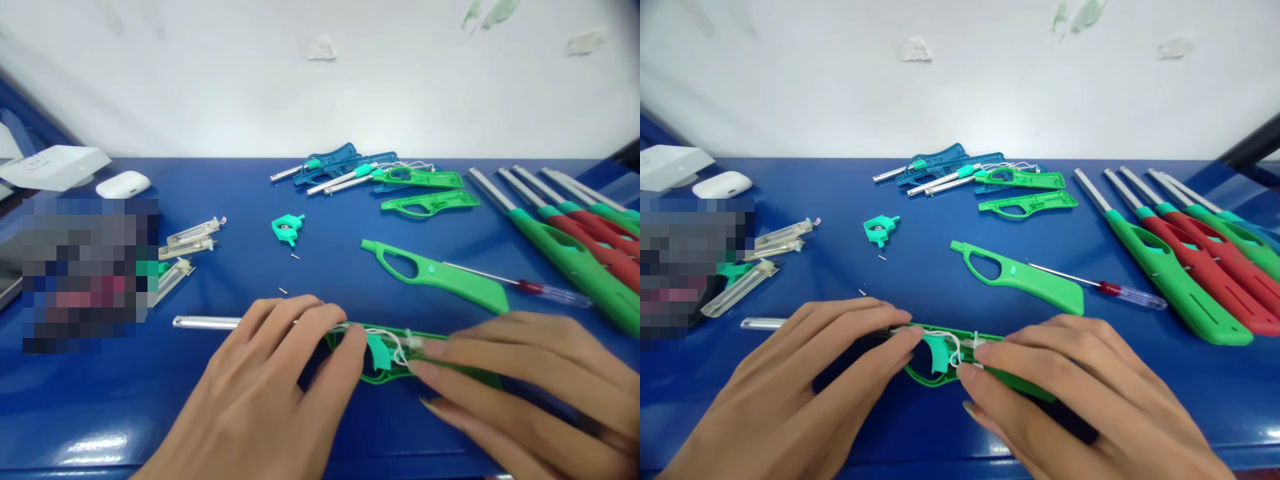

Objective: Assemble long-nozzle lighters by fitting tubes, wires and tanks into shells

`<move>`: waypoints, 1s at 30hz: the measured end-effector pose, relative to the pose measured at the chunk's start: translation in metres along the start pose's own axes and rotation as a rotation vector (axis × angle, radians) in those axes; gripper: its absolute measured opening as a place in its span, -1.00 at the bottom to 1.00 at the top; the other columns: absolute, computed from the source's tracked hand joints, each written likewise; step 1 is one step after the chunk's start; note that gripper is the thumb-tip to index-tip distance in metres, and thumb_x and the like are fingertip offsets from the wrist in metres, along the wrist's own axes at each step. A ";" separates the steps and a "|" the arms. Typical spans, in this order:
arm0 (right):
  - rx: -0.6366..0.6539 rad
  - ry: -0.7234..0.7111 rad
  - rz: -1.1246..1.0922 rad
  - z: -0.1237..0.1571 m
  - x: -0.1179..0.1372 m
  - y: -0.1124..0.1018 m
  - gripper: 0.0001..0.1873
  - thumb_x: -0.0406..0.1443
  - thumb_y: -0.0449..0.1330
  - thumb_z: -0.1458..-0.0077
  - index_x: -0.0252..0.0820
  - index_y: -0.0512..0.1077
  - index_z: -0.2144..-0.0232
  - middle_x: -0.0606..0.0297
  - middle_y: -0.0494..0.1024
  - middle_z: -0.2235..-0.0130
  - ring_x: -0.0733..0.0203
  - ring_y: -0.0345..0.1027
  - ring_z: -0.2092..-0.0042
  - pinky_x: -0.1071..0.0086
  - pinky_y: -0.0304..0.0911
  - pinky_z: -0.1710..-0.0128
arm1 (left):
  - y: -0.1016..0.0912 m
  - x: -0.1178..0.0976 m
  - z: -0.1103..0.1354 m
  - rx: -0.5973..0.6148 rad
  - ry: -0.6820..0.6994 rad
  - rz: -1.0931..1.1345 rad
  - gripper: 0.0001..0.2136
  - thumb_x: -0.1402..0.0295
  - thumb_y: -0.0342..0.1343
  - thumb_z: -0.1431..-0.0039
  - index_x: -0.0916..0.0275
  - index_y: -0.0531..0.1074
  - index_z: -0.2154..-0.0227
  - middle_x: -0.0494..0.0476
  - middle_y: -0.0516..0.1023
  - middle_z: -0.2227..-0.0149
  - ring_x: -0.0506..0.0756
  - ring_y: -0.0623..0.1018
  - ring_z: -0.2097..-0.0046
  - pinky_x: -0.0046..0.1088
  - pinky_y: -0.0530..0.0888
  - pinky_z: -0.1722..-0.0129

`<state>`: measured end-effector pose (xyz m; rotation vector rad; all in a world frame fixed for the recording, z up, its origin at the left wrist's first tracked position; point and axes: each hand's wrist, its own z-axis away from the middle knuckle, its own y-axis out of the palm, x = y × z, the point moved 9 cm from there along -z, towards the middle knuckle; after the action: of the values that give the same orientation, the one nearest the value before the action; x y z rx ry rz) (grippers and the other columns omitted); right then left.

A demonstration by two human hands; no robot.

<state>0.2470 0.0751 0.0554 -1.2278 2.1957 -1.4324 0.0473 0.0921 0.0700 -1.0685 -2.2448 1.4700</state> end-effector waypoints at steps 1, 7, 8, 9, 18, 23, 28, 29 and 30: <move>0.002 -0.017 0.019 0.000 0.002 0.001 -0.62 -0.36 0.17 -0.62 0.10 0.68 -0.25 0.42 0.78 -0.14 0.05 0.53 -0.18 0.08 0.24 -0.37 | 0.002 0.000 0.003 0.020 0.000 0.039 -0.78 0.41 0.00 -0.72 0.12 0.49 -0.21 0.06 0.66 -0.19 0.16 0.51 -0.28 -0.32 0.24 -0.41; 0.034 -0.049 0.047 0.001 0.001 0.003 -0.54 -0.45 0.12 -0.64 0.06 0.64 -0.33 0.43 0.78 -0.17 0.10 0.50 -0.21 0.08 0.23 -0.38 | 0.009 -0.002 0.011 0.116 0.056 0.054 -0.70 0.38 0.04 -0.71 0.17 0.42 -0.36 0.10 0.61 -0.30 0.21 0.39 -0.41 -0.28 0.08 -0.57; 0.039 -0.060 0.052 0.002 0.001 0.004 -0.55 -0.41 0.11 -0.66 0.05 0.63 -0.34 0.42 0.78 -0.19 0.08 0.51 -0.22 0.06 0.23 -0.38 | 0.010 -0.003 0.010 0.126 0.067 0.043 -0.70 0.39 0.00 -0.72 0.19 0.44 -0.35 0.10 0.61 -0.28 0.21 0.40 -0.39 -0.28 0.09 -0.56; 0.041 -0.067 0.060 0.004 0.001 0.004 -0.56 -0.37 0.10 -0.68 0.04 0.63 -0.36 0.40 0.77 -0.21 0.06 0.51 -0.22 0.04 0.23 -0.38 | 0.010 -0.004 0.009 0.127 0.075 0.034 -0.70 0.39 -0.06 -0.74 0.20 0.46 -0.34 0.10 0.62 -0.26 0.20 0.42 -0.36 -0.29 0.11 -0.55; 0.088 -0.052 0.061 0.011 -0.006 0.007 -0.47 -0.32 0.18 -0.57 0.15 0.52 -0.46 0.40 0.80 -0.17 -0.06 0.62 -0.10 -0.06 0.36 -0.22 | 0.009 -0.008 0.007 0.059 0.069 0.013 -0.57 0.48 -0.28 -0.75 0.25 0.52 -0.25 0.12 0.64 -0.15 0.22 0.43 -0.26 -0.25 0.21 -0.49; 0.066 0.004 0.019 0.010 -0.008 0.010 -0.49 -0.34 0.16 -0.58 0.18 0.54 -0.43 0.40 0.79 -0.18 -0.08 0.58 -0.13 -0.07 0.32 -0.23 | 0.008 -0.004 0.005 0.053 0.034 0.025 -0.54 0.67 -0.20 -0.60 0.20 0.50 -0.25 0.09 0.65 -0.15 0.21 0.43 -0.26 -0.22 0.27 -0.46; 0.028 0.027 -0.017 0.006 -0.005 0.008 -0.58 -0.34 0.16 -0.60 0.14 0.62 -0.32 0.43 0.79 -0.17 -0.04 0.58 -0.12 -0.05 0.31 -0.23 | 0.008 -0.003 0.003 0.098 0.048 0.081 -0.53 0.65 -0.24 -0.63 0.21 0.51 -0.24 0.11 0.65 -0.14 0.21 0.48 -0.22 -0.20 0.40 -0.31; 0.023 0.031 -0.024 0.004 -0.004 0.007 -0.60 -0.34 0.18 -0.60 0.12 0.63 -0.30 0.44 0.80 -0.16 -0.02 0.59 -0.12 -0.03 0.30 -0.24 | 0.007 -0.002 0.003 0.100 0.042 0.097 -0.53 0.64 -0.26 -0.65 0.20 0.51 -0.24 0.11 0.65 -0.15 0.19 0.49 -0.21 -0.21 0.41 -0.29; 0.012 0.034 -0.028 0.001 -0.003 0.006 -0.61 -0.35 0.20 -0.59 0.11 0.64 -0.29 0.46 0.81 -0.14 0.01 0.61 -0.11 0.00 0.30 -0.26 | 0.006 -0.001 0.002 0.094 0.040 0.106 -0.53 0.61 -0.28 -0.68 0.20 0.50 -0.25 0.10 0.65 -0.15 0.18 0.50 -0.22 -0.22 0.40 -0.29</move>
<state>0.2461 0.0773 0.0492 -1.2442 2.1971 -1.4851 0.0493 0.0908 0.0643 -1.1923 -2.0995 1.5647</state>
